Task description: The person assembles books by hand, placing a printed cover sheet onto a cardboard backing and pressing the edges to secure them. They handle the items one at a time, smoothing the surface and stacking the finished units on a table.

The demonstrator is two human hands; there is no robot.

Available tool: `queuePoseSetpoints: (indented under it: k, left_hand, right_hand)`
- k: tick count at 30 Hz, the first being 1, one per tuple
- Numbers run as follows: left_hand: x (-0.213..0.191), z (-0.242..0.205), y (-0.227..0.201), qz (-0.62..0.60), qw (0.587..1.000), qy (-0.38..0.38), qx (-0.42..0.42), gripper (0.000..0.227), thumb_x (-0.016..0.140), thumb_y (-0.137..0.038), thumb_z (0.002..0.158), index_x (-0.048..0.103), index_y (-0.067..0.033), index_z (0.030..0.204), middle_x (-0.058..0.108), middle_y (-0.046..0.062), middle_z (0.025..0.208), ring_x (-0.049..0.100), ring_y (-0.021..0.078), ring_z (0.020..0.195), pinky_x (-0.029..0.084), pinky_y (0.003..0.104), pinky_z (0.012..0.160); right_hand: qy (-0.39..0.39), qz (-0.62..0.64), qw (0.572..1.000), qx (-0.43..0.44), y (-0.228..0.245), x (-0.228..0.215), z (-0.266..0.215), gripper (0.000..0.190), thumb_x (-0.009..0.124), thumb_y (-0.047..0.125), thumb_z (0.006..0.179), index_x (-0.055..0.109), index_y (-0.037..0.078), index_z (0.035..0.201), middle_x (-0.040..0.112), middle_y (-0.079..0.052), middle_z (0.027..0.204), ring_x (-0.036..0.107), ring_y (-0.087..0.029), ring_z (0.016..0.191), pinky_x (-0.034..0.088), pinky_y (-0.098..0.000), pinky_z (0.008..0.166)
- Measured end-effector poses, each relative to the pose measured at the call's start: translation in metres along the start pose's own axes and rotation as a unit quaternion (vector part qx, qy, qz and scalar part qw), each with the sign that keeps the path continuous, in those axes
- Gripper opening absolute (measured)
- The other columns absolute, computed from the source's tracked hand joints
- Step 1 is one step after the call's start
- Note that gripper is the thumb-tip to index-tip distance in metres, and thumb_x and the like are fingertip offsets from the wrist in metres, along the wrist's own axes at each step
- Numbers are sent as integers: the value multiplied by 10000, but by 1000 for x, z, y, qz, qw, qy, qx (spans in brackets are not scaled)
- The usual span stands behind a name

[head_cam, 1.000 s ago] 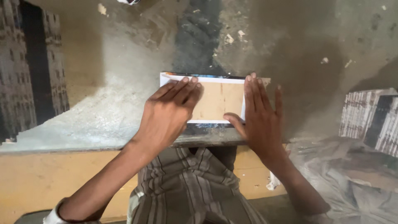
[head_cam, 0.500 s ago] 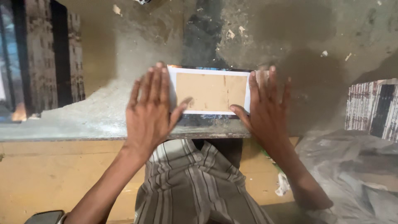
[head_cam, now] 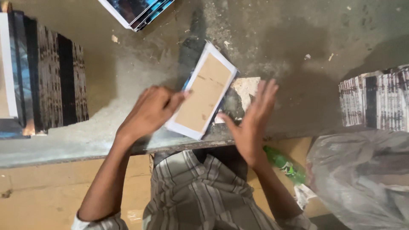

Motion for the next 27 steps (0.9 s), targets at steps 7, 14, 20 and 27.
queuePoseSetpoints:
  k: [7, 14, 20, 27]
  left_hand:
    - [41, -2, -11, -326, 934, 96, 107, 488, 572, -393, 1032, 709, 49, 1187, 773, 75, 1005, 690, 109, 889, 570, 307, 774]
    - [79, 23, 7, -504, 863, -32, 8, 499, 446, -397, 1102, 674, 43, 1166, 717, 41, 1022, 629, 83, 930, 515, 261, 835]
    - [71, 20, 18, -599, 791, -113, -47, 438, 477, -369, 1101, 699, 9, 1094, 722, 9, 968, 629, 71, 876, 519, 255, 823]
    - [66, 25, 16, -658, 740, -114, -78, 361, 562, -322, 1106, 719, -15, 999, 715, -1, 892, 602, 63, 792, 501, 255, 756]
  right_hand:
    - [170, 593, 762, 196, -38, 38, 10, 705, 720, 85, 962, 345, -35, 1548, 641, -230, 1382, 649, -237, 1203, 542, -365, 1029]
    - [204, 548, 780, 224, -72, 64, 33, 387, 479, 273, 1107, 670, -49, 1207, 748, -102, 1061, 729, -152, 927, 597, -305, 829]
    - [152, 586, 735, 306, -97, 84, 35, 224, 614, 244, 1005, 635, 39, 1092, 733, -115, 975, 723, -174, 859, 608, -347, 785]
    - [113, 610, 705, 345, -96, 85, 40, 279, 637, 277, 1028, 696, 9, 976, 747, -142, 912, 721, -183, 779, 590, -322, 709]
Point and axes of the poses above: each hand's wrist, its own z-axis towards the middle knuckle, its own x-axis out of the palm, y = z × x, the point moved 7 cm from there along z, towards the middle knuckle
